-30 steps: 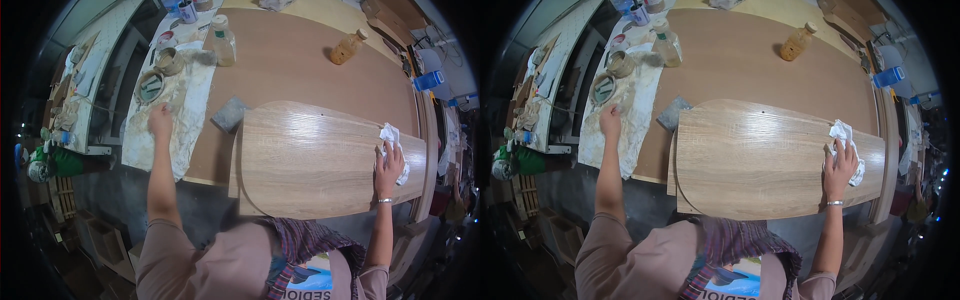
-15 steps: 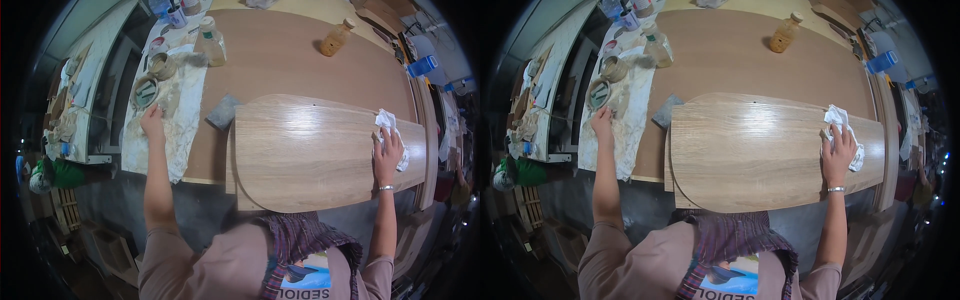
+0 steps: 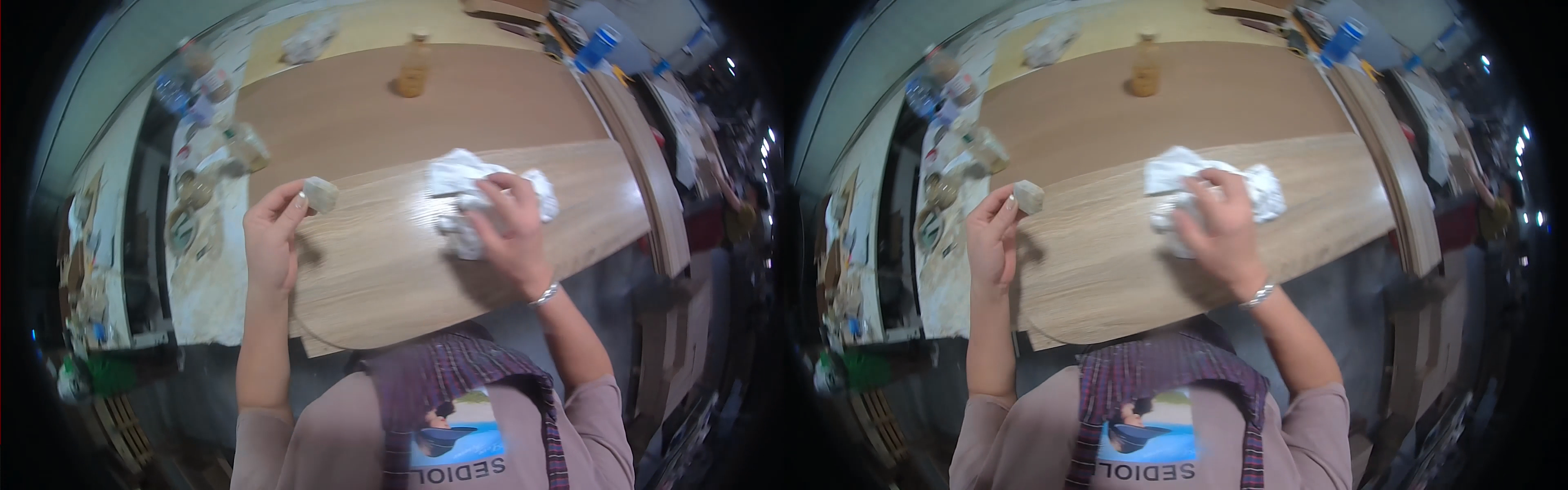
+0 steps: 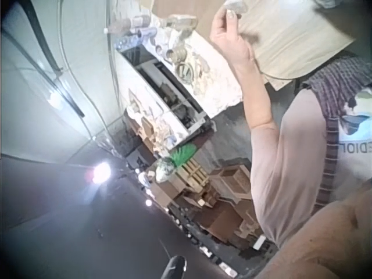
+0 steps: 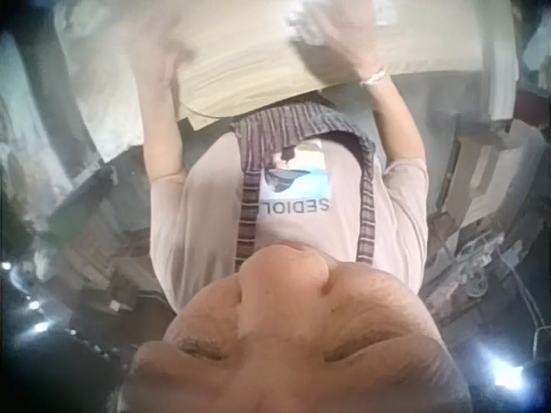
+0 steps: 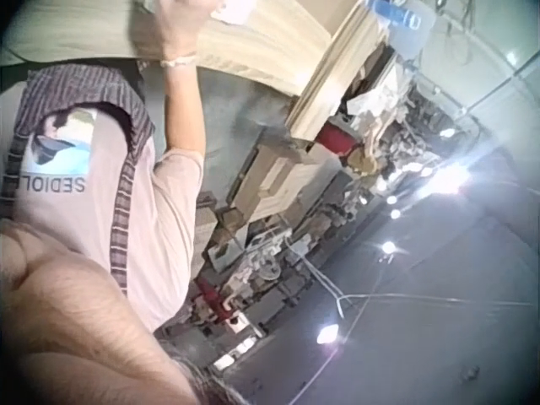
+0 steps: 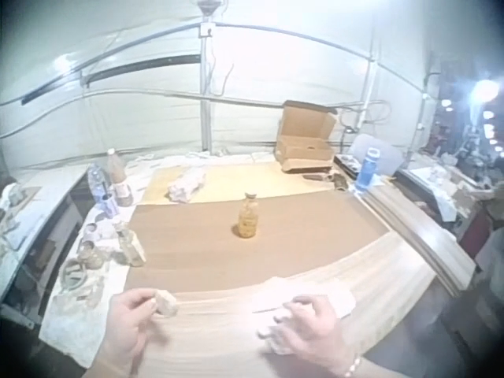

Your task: The person sands the surfaces and edges of wooden panels with a sanding block and wipes them with a cloth.

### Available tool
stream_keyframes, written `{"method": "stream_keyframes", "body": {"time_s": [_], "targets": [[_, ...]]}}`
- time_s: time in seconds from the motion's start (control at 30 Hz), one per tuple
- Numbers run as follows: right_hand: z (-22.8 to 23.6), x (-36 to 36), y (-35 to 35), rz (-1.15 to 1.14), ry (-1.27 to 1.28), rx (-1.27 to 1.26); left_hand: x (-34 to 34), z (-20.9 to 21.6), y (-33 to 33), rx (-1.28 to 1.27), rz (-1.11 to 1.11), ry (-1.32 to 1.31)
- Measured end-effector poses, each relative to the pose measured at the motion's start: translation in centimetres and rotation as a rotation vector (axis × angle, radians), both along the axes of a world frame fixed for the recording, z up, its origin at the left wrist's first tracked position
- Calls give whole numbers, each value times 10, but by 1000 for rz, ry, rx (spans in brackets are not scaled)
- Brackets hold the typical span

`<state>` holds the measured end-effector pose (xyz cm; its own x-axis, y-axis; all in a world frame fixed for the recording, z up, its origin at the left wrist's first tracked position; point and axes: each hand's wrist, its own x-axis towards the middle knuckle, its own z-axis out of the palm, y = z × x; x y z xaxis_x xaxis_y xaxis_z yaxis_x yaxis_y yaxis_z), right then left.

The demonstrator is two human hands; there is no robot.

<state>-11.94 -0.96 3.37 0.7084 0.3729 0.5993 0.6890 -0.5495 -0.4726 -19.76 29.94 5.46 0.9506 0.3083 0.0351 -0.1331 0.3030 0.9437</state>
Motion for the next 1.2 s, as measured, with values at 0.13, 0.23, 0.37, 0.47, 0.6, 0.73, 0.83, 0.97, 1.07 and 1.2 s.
{"method": "stream_keyframes", "body": {"time_s": [0.13, 0.23, 0.37, 0.47, 0.6, 0.73, 0.83, 0.97, 1.07, 1.2], "targets": [[46, -18, 12, 119, -207, 33, 30, 17, -84, 486, -3, -77], [49, -18, 1, 116, -194, 94, 37, 31, -110, 1060, 164, -478], [13, -17, -59, -121, -51, 61, 38, 33, -49, 1159, 452, -410], [-12, -19, -86, -209, 63, -146, 15, 3, 46, 1189, 656, -147], [-40, -23, -79, -135, 193, -202, -55, -72, 181, 1188, 843, 319], [-47, -20, -76, -138, 165, -318, -96, -145, 230, 1336, 908, 625], [-50, -19, -73, -155, 163, -347, -105, -173, 251, 1301, 893, 663], [-51, -21, -68, -182, 159, -373, -110, -197, 278, 1298, 988, 655], [-52, -21, -68, -210, 153, -391, -101, -207, 289, 1319, 972, 546], [-52, -24, -67, -224, 143, -398, -89, -235, 290, 1487, 887, 597]]}}
